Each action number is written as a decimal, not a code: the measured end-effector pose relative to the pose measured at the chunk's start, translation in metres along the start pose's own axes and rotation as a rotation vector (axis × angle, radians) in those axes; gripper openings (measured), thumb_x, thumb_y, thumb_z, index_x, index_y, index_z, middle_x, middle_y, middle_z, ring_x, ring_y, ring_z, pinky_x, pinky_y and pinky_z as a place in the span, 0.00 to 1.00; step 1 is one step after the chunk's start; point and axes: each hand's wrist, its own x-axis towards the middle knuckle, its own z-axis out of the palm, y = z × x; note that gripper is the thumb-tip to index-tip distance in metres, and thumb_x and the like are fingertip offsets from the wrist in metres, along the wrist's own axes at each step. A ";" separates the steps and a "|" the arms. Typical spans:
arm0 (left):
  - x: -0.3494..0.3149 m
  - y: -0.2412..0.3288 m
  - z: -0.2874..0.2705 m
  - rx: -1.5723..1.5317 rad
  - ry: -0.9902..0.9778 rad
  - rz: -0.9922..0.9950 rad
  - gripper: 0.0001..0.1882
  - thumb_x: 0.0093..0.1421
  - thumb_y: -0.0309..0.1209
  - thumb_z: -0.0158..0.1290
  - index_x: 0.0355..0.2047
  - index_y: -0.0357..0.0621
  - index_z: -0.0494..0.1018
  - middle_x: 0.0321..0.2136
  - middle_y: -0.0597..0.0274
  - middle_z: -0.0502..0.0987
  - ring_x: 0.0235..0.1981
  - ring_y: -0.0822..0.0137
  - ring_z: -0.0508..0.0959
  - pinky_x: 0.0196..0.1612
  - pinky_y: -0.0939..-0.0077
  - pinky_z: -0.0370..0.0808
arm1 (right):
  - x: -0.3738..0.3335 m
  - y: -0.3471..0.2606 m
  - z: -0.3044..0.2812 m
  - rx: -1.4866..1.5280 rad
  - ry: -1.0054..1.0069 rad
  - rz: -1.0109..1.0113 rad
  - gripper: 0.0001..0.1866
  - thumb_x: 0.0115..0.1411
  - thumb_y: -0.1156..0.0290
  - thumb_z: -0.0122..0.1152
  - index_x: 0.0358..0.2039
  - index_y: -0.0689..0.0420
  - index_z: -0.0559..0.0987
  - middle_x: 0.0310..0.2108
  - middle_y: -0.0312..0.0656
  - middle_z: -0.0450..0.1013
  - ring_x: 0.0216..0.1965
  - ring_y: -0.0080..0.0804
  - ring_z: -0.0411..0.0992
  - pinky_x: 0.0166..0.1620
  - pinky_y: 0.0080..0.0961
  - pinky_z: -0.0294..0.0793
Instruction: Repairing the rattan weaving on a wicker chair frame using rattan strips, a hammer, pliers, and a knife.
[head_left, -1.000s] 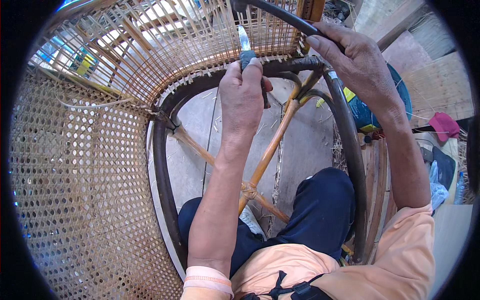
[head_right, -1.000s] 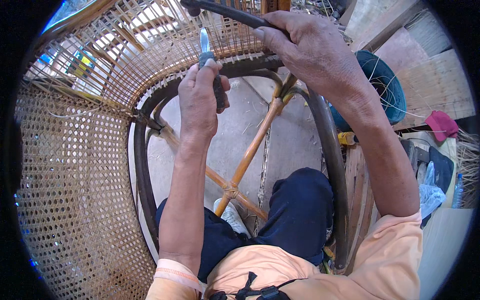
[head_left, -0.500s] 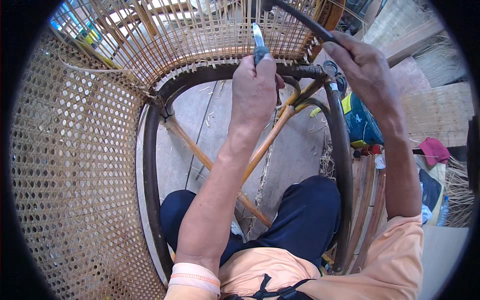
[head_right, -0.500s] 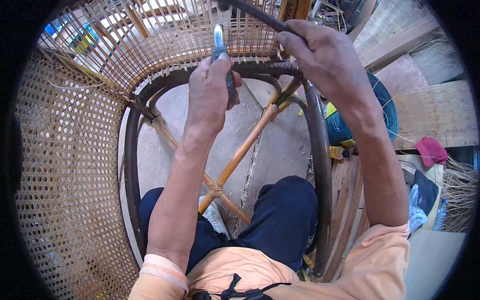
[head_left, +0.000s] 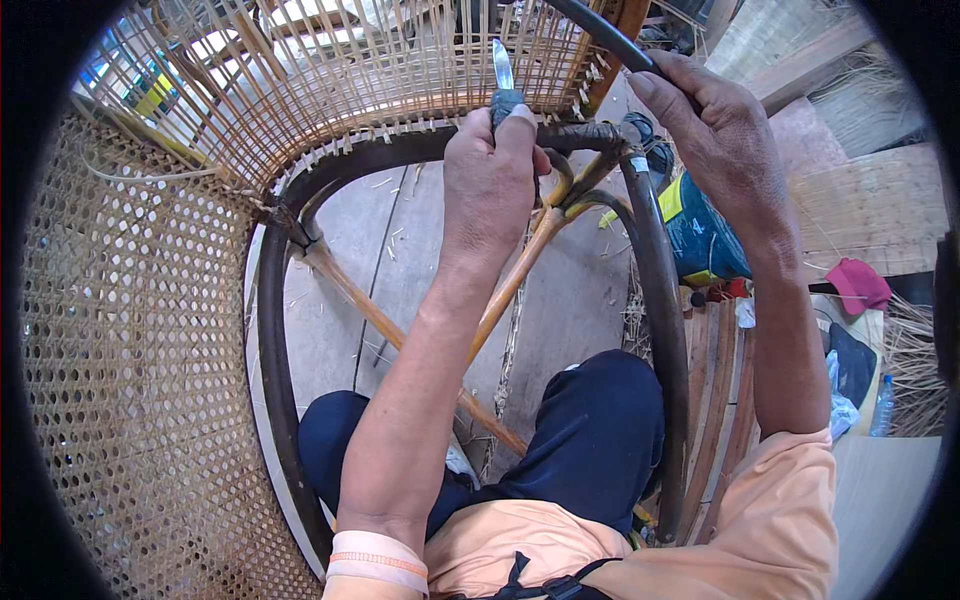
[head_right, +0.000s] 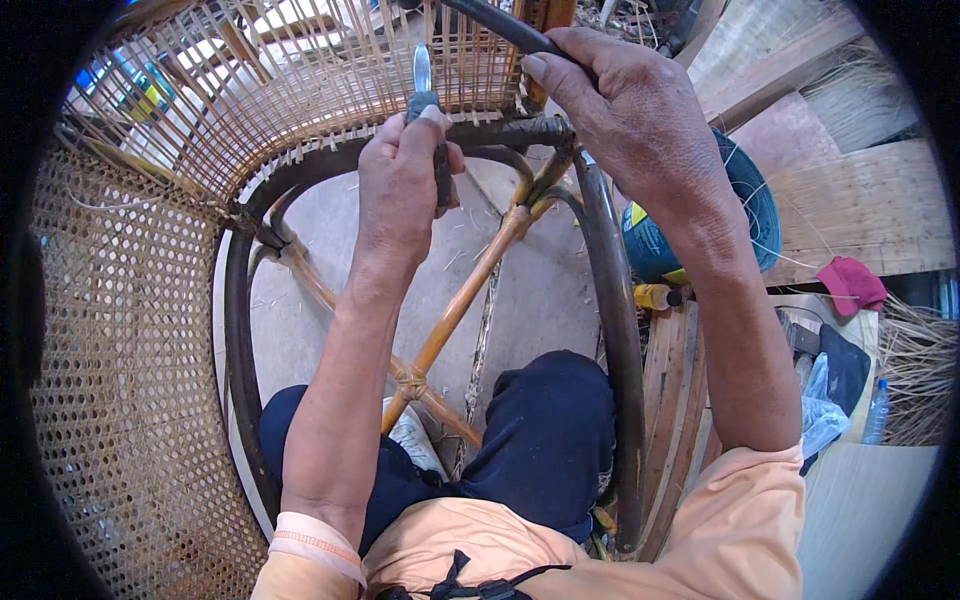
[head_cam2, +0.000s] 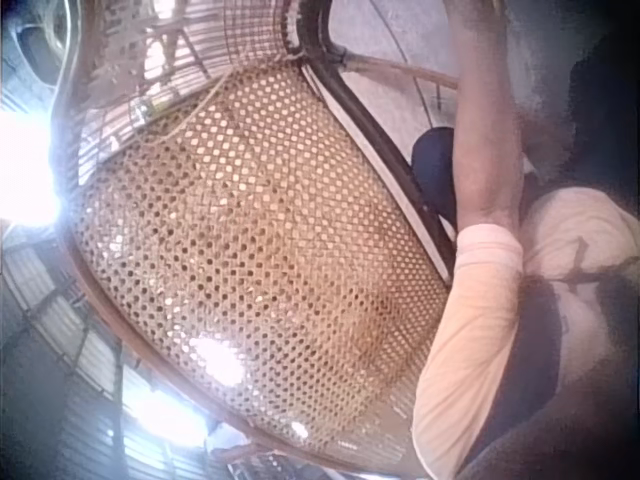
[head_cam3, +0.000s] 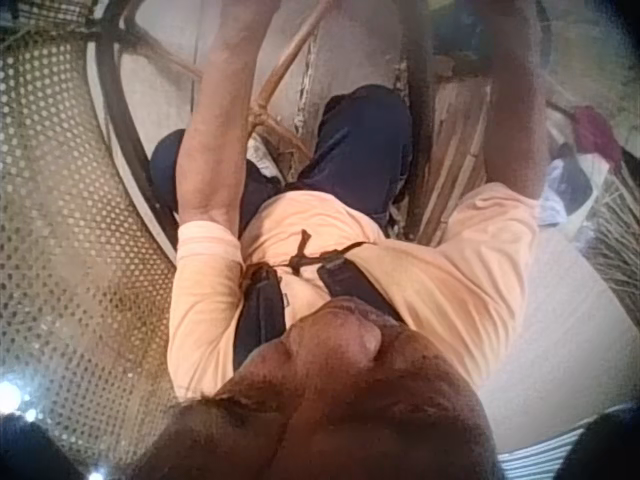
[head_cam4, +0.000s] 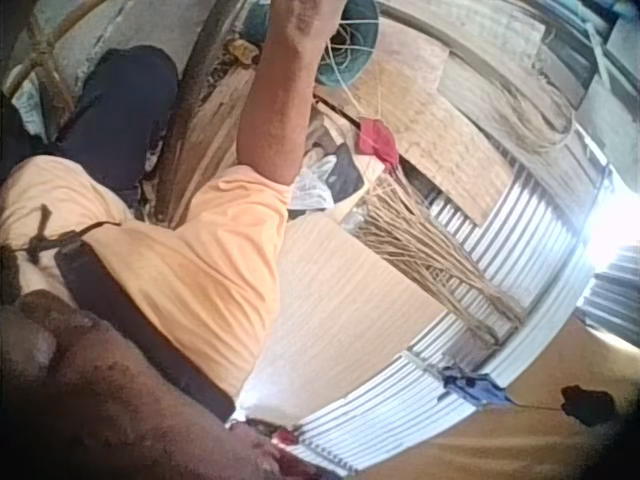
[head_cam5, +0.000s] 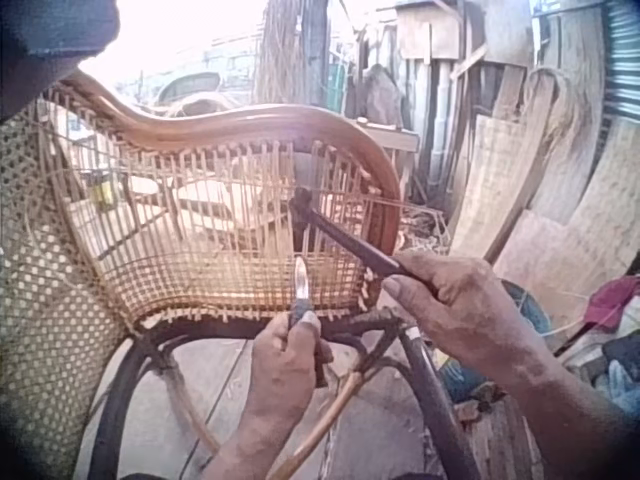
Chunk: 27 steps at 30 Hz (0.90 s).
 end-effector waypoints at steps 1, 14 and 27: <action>0.003 0.001 -0.002 -0.006 0.000 -0.011 0.10 0.61 0.37 0.45 0.28 0.45 0.68 0.17 0.68 0.71 0.13 0.80 0.66 0.14 0.85 0.61 | 0.001 0.000 0.001 0.001 -0.002 -0.002 0.17 0.63 0.58 0.53 0.42 0.60 0.78 0.24 0.42 0.72 0.24 0.29 0.71 0.28 0.24 0.69; -0.003 -0.002 0.006 -0.045 -0.049 0.008 0.12 0.60 0.39 0.45 0.29 0.44 0.67 0.17 0.66 0.70 0.12 0.80 0.66 0.13 0.85 0.61 | -0.001 0.008 -0.002 -0.005 -0.017 0.014 0.17 0.63 0.60 0.52 0.41 0.61 0.77 0.21 0.45 0.70 0.22 0.33 0.70 0.27 0.29 0.68; -0.001 -0.002 0.010 -0.023 -0.065 -0.035 0.11 0.59 0.38 0.46 0.31 0.44 0.68 0.17 0.67 0.70 0.13 0.81 0.66 0.14 0.85 0.62 | -0.009 0.017 -0.006 -0.029 0.013 -0.014 0.16 0.63 0.60 0.53 0.38 0.61 0.77 0.19 0.46 0.67 0.21 0.34 0.68 0.26 0.30 0.67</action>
